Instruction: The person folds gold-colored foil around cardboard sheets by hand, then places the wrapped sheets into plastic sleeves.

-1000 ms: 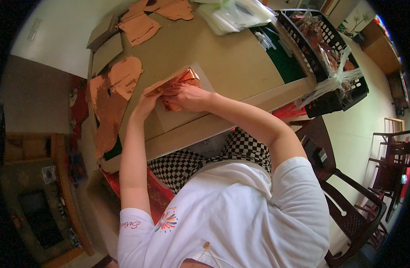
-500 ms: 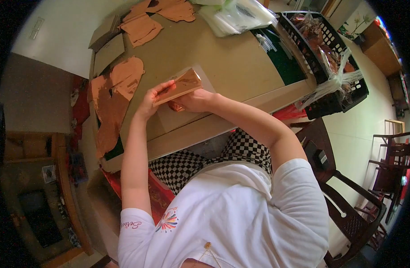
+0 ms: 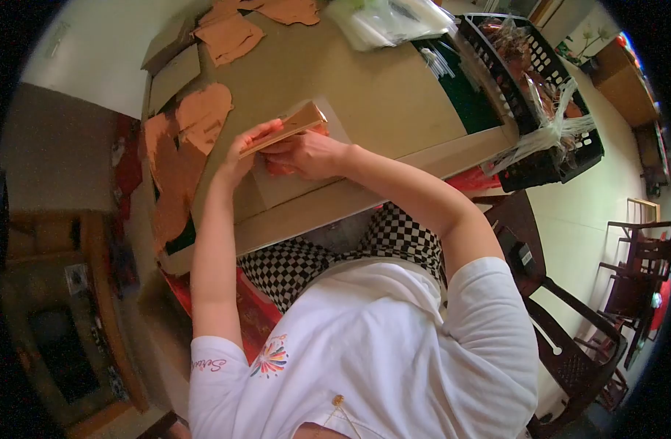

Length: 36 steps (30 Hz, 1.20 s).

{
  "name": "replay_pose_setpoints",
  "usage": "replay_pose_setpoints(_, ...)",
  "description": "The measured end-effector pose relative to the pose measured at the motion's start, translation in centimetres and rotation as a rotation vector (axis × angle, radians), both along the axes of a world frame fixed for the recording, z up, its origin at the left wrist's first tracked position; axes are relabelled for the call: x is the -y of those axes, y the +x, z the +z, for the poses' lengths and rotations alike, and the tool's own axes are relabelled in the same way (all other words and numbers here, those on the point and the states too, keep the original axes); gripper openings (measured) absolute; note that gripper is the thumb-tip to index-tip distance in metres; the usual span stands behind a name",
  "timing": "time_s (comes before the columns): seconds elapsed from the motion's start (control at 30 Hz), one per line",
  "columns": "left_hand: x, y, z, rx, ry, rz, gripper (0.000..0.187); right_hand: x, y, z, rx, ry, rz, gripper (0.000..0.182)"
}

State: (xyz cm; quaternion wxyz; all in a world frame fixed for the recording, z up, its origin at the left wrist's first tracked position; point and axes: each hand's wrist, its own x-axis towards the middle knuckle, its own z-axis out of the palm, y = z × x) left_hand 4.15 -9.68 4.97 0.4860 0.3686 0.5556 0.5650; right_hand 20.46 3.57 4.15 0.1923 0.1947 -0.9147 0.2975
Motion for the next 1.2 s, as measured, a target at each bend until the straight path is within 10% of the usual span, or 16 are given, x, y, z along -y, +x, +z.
replay_pose_setpoints(0.57, 0.2, 0.0, -0.1, 0.028, -0.004, -0.035, 0.038, -0.3, 0.6, 0.0, 0.217, -0.107, 0.002, 0.039)
replay_pose_setpoints(1.2, 0.2, -0.2, -0.3, 0.096, 0.000, -0.024, 0.038, 3.8, 0.1, -1.4, -0.109, 0.110, -0.313, 0.029)
